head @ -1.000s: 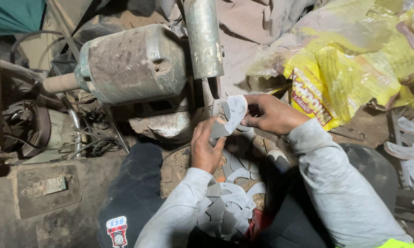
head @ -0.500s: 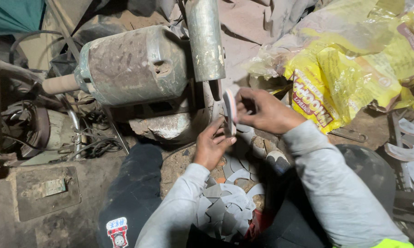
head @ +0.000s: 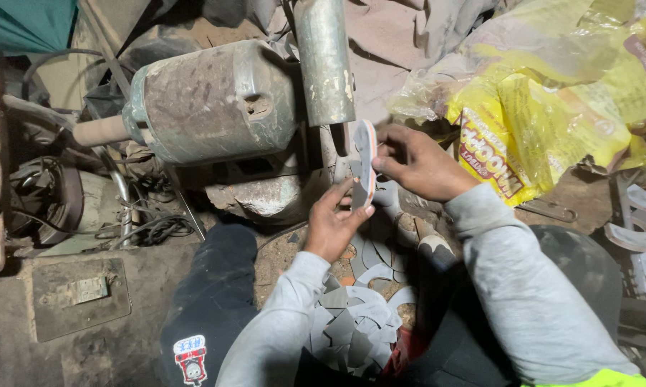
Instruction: The person sits on the floor and repeatedly presses white curved shoe sole pieces against a vertical grinding wheel to smooth their edges. The person handles the pieces one at a time, turning them to grind different sides, and places finished pieces on the floor.
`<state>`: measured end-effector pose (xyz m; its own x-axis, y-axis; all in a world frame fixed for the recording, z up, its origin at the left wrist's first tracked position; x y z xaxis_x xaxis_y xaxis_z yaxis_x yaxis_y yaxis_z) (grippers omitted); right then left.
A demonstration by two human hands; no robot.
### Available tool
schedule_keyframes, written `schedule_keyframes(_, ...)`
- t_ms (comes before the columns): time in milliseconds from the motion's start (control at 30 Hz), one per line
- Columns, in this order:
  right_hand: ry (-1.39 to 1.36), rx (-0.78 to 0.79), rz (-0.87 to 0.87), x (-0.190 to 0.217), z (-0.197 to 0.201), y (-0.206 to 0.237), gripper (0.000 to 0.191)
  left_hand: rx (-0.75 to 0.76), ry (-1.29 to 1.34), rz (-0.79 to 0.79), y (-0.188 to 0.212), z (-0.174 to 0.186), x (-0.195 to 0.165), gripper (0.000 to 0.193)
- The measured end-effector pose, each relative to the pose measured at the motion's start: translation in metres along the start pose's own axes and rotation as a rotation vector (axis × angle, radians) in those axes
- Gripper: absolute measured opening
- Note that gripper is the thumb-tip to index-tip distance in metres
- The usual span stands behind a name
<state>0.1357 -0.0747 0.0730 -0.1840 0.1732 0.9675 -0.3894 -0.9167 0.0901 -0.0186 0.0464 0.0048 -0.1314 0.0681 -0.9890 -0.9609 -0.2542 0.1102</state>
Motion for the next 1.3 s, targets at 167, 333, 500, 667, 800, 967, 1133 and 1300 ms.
schedule_keyframes(167, -0.029, -0.12, 0.015, -0.008, -0.013, -0.026, 0.029, 0.164, 0.455, -0.024, -0.02, 0.008, 0.025, 0.062)
schedule_keyframes(333, 0.089, -0.176, 0.085, -0.007, -0.015, -0.024, 0.029, 0.197, 0.506, -0.006, -0.018, 0.009, 0.029, 0.062)
schedule_keyframes(500, 0.171, -0.171, 0.076, -0.006, -0.023, -0.013, 0.03, 0.221, 0.498, -0.009, -0.001, 0.006, 0.028, 0.062)
schedule_keyframes(667, 0.377, -0.063, 0.06, -0.003, -0.022, 0.006, 0.031, 0.168, 0.414, 0.053, 0.013, -0.006, 0.03, 0.068)
schedule_keyframes(800, 0.503, 0.098, -0.006, 0.002, 0.0, 0.015, 0.06, -0.038, -0.25, 0.019, 0.023, 0.003, 0.021, 0.068)
schedule_keyframes(967, 0.408, 0.093, 0.294, 0.027, 0.019, 0.023, 0.074, 0.112, -0.141, -0.089, 0.018, 0.006, 0.011, 0.063)
schedule_keyframes(1133, 0.427, -0.085, -0.252, 0.02, 0.027, 0.013, 0.038, 0.098, 0.269, 0.101, 0.008, -0.008, 0.007, 0.061)
schedule_keyframes(1300, 0.249, -0.24, -0.208, 0.02, 0.025, 0.009, 0.043, -0.08, -0.056, 0.118, 0.003, -0.012, -0.006, 0.074)
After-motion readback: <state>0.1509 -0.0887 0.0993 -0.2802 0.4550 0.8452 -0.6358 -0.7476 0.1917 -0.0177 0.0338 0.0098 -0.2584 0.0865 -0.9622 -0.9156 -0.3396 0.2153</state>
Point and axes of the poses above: each hand's wrist, its own y-axis away from the middle knuckle, its own z-axis out of the back of the hand, x = y × z, the point moved 3 cm from there along -y, towards the middle knuckle, and after that the axes turned 9 degrees about x, right-handed, at the moved point
